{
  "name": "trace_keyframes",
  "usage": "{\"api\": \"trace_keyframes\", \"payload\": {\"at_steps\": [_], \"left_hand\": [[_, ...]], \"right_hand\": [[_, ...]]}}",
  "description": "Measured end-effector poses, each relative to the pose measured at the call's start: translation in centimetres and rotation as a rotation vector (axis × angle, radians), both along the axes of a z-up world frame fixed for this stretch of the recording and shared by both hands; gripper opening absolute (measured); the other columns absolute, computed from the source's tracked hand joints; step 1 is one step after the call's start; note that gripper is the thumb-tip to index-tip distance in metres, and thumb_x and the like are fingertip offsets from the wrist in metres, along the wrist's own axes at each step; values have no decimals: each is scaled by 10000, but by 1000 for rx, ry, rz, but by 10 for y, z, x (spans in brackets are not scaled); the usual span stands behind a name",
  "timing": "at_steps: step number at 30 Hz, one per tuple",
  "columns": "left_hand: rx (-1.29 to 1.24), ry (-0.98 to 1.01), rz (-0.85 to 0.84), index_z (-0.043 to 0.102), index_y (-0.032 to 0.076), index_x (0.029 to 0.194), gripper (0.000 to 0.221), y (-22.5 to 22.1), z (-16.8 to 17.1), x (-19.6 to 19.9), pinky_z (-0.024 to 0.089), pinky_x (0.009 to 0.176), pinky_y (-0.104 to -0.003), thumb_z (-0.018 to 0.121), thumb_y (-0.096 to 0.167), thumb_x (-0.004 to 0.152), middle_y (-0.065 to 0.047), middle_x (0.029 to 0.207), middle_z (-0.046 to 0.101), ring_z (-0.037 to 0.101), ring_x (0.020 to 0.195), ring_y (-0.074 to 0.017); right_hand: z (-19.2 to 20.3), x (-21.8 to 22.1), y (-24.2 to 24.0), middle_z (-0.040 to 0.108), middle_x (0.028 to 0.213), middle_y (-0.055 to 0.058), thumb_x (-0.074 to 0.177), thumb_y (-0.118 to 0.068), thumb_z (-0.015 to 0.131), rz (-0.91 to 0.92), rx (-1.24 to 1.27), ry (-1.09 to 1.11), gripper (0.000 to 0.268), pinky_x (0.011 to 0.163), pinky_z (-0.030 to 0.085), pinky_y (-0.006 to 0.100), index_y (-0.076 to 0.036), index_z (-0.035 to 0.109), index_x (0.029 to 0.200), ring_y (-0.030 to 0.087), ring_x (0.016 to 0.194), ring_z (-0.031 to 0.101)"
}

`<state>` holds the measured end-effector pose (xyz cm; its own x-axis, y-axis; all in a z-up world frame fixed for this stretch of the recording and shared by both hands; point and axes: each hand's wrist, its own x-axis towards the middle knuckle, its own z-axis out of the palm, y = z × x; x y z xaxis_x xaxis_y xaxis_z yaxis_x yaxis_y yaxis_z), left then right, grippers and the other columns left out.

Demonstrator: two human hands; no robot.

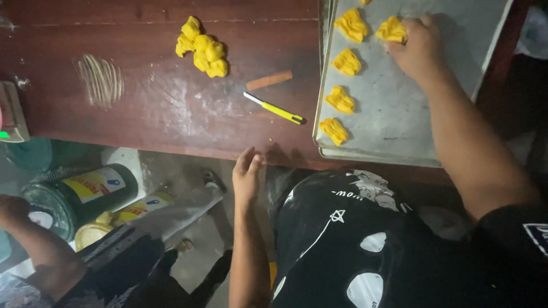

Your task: Shaping and filling pieces of dough on a bakery work table.

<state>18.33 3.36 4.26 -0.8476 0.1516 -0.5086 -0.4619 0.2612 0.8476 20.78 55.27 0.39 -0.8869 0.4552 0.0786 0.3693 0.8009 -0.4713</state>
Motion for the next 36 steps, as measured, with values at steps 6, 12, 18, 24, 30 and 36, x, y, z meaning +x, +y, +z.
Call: {"api": "trace_keyframes", "payload": {"at_steps": [6,12,18,24,30,36], "left_hand": [[-31,64,-37,598,-57,1376,482,28,26,-1,493,1038,-337,664,219,987,-154,1260,710,657,1175,-216],[-59,25,-12,599,-44,1372,481,21,26,1,489,1042,-334,678,218,977,-133,1274,706,655,1196,-205],[19,51,63,603,-37,1379,489,15,30,-3,508,1021,-344,684,218,969,-161,1263,705,656,1178,-223],[-81,65,-6,626,-32,1348,452,16,16,5,502,1032,-334,674,215,973,-148,1284,714,664,1196,-217],[-56,121,-49,622,-28,1351,451,15,15,-8,507,1039,-347,672,207,970,-154,1296,708,661,1206,-224],[-47,143,-104,614,-32,1355,450,7,20,-12,505,1046,-347,663,201,974,-150,1307,697,658,1220,-224]], "right_hand": [[-12,-3,6,562,1405,223,981,-309,886,21,37,-14,560,1086,497,498,-3,650,1387,413,1288,575],[38,-41,28,603,1330,286,894,-270,898,47,108,100,609,939,522,512,54,668,1355,433,1169,602],[-22,-66,84,714,1206,178,976,-192,845,55,-20,121,354,950,561,461,14,667,1203,352,1106,700],[-24,-44,75,609,1344,214,957,-125,804,108,79,174,391,1067,528,463,19,625,1273,380,1268,621],[15,-16,39,465,1485,254,1015,-214,803,41,-75,199,538,1112,477,487,24,558,1431,398,1358,525],[4,6,6,501,1482,256,1010,-288,840,6,29,-58,564,1099,460,508,15,618,1431,428,1322,535]]}}
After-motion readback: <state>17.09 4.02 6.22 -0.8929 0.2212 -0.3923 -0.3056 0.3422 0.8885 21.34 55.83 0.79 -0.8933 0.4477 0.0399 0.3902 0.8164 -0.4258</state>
